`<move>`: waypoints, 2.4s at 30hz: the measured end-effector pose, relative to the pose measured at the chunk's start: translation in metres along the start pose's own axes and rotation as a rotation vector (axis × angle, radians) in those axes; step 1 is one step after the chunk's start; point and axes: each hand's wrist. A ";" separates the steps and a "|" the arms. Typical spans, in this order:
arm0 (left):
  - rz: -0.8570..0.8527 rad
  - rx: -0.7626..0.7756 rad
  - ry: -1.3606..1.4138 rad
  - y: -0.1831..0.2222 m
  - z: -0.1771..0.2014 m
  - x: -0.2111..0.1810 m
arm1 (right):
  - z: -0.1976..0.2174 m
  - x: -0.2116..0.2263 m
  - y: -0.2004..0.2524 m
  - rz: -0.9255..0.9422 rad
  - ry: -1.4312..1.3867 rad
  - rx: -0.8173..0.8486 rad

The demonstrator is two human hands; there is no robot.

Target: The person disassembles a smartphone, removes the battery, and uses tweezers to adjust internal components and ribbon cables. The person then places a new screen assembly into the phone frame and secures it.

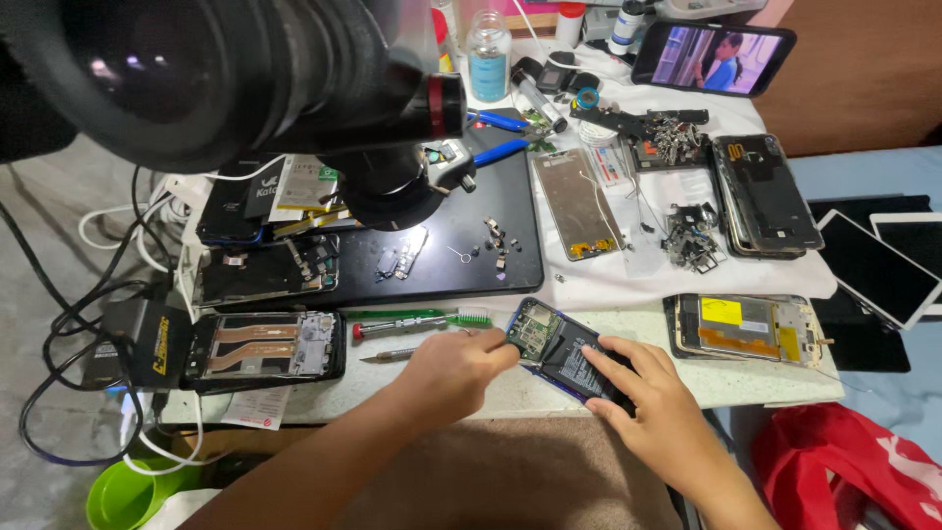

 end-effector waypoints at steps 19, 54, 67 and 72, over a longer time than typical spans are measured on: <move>-0.108 0.063 -0.174 -0.014 0.003 -0.017 | 0.002 -0.010 0.001 0.021 -0.026 0.000; 0.274 0.025 -0.171 -0.022 -0.031 -0.074 | -0.005 -0.007 0.005 0.283 0.275 -0.172; 0.292 0.207 -0.141 -0.050 -0.006 -0.081 | -0.011 -0.008 0.006 0.341 0.350 -0.248; 0.273 0.150 -0.160 -0.044 -0.015 -0.080 | -0.011 -0.008 0.007 0.345 0.373 -0.242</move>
Point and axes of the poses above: each hand's wrist, its own y-axis away from the middle knuckle, its own z-axis out of the back of the hand, x = y × z, and after that the axes turned 5 degrees about -z, right-handed
